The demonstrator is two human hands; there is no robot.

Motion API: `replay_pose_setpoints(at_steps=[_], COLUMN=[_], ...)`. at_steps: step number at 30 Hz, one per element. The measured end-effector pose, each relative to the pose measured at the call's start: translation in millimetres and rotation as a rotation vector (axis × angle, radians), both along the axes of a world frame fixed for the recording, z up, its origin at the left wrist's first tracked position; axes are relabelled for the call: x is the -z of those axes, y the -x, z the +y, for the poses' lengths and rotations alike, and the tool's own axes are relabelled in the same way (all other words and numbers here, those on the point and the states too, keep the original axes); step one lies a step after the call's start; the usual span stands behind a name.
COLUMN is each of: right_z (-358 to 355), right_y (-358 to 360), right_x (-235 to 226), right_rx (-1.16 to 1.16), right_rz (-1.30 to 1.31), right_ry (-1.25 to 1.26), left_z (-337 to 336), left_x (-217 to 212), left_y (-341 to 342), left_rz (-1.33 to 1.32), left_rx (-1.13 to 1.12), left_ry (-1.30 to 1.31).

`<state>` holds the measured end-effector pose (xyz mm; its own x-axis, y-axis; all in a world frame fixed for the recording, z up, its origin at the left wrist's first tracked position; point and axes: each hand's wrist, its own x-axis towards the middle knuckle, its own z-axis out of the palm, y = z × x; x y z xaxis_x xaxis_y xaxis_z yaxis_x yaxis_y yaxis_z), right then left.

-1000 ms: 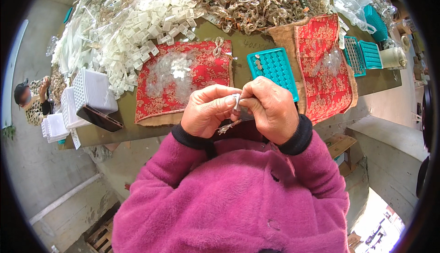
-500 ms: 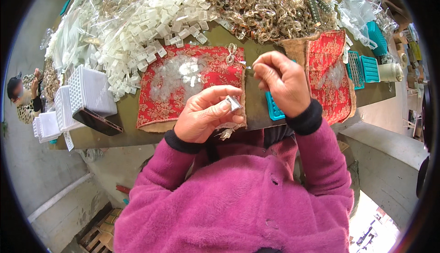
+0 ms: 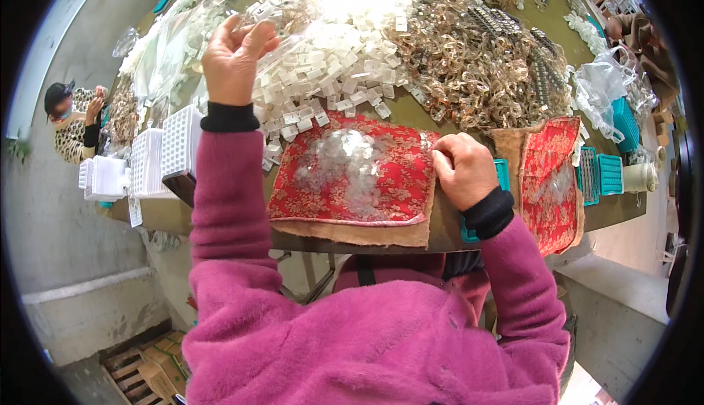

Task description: The person repeatedly picks small white plastic pieces and metal rings from a table, then joins them together by hand. The assembled keyrings are placed into a blue tray on the table.

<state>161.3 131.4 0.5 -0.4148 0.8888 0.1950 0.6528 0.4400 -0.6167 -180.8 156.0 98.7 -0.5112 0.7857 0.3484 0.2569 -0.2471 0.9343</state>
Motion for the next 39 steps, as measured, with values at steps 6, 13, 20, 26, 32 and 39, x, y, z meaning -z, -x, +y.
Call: replay_pose_setpoints(at_steps=[6,13,20,26,32,39], right_z=[-22,-54,-59,-69,-85,-94], right_y=[-6,-12,-47,-55,-61,-75], right_x=[-19,-16,-40,-35,-28,-32], right_rx=[0.114,0.143,-0.038,-0.09,-0.061,0.024], right_rz=[1.021,1.151,0.503,0.392,0.527,0.48], right_ry=[0.81,0.965,0.0,0.057,0.355,0.457], left_z=[-65,-98,-112,-125,-137,-135], left_x=[55,84,76,69,71,71], left_y=[-101,-175,-184,-197,-206,-218], left_rz=[0.194,0.359,0.505,0.521,0.611,0.563], left_rx=[0.432,0.417,0.46,0.464,0.447,0.476], left_ry=[0.125,-0.042,-0.038,-0.088,-0.158,-0.136])
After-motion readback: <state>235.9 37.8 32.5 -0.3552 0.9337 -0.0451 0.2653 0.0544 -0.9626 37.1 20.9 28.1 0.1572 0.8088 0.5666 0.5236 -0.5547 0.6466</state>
